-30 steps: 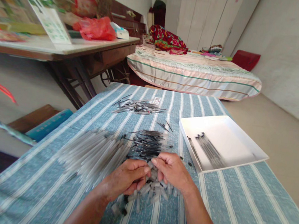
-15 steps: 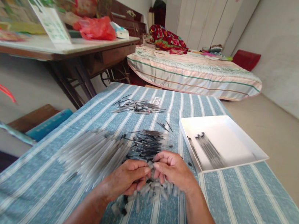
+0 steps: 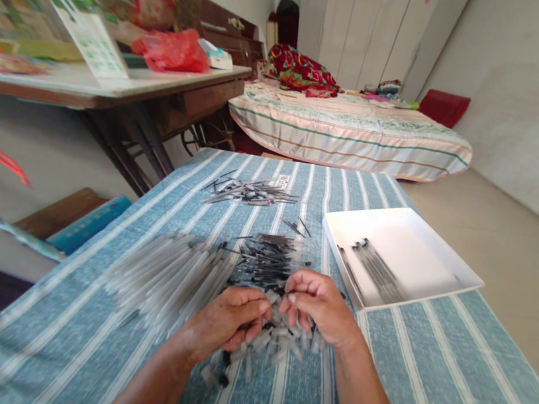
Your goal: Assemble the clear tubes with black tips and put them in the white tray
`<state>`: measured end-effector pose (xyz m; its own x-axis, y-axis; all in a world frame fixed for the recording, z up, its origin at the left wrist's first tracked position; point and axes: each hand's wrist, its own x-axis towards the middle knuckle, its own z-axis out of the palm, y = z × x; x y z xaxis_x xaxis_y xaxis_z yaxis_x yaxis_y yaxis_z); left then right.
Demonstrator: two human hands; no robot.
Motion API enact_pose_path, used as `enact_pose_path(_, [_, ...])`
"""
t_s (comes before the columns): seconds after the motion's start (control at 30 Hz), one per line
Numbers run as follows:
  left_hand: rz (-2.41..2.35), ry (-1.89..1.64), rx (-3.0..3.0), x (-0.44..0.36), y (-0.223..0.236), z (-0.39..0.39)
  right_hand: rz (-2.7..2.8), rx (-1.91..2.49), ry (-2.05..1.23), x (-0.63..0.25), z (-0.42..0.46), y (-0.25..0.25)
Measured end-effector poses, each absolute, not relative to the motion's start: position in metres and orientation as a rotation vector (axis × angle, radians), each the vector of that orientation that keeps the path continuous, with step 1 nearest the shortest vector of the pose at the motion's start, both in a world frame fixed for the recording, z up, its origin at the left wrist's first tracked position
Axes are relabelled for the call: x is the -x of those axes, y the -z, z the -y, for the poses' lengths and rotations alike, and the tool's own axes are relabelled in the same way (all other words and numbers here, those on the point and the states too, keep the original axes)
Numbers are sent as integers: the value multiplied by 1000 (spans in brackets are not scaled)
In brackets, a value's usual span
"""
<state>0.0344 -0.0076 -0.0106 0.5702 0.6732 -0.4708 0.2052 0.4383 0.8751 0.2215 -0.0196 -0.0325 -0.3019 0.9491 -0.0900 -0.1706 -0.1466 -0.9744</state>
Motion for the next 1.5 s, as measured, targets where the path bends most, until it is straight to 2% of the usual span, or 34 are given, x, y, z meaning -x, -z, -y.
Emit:
enact_pose_path(0.33, [-980, -300, -1247, -34, 10, 9, 1270, 1117, -1576, -215, 22, 37])
enact_pose_path(0.5, [-1026, -295, -1509, -27, 6, 5, 1050, 1113, -1450, -230, 19, 34])
enact_pose_path(0.67, [-1208, -417, -1870, -10, -3, -4, 726, 1067, -1227, -247, 11, 33])
enact_pose_path(0.83, [-1574, -550, -2096, 18, -14, -17, 650, 1109, -1105, -239, -2, 32])
enact_pose_path(0.97, [-1967, -596, -2053, 42, -19, -27, 728, 1258, -998, -218, -18, 35])
enact_pose_path(1.13, [-2279, -439, -1953, 59, -17, -36, 806, 1363, -925, -204, -28, 43])
enact_pose_path(1.27, [-2336, -348, -1958, 64, -11, -41, 893, 1426, -855, -209, -16, 43])
enact_pose_path(1.5, [-2370, -443, -1988, 68, -10, -48, 1470, 1574, -834, -203, 25, 30])
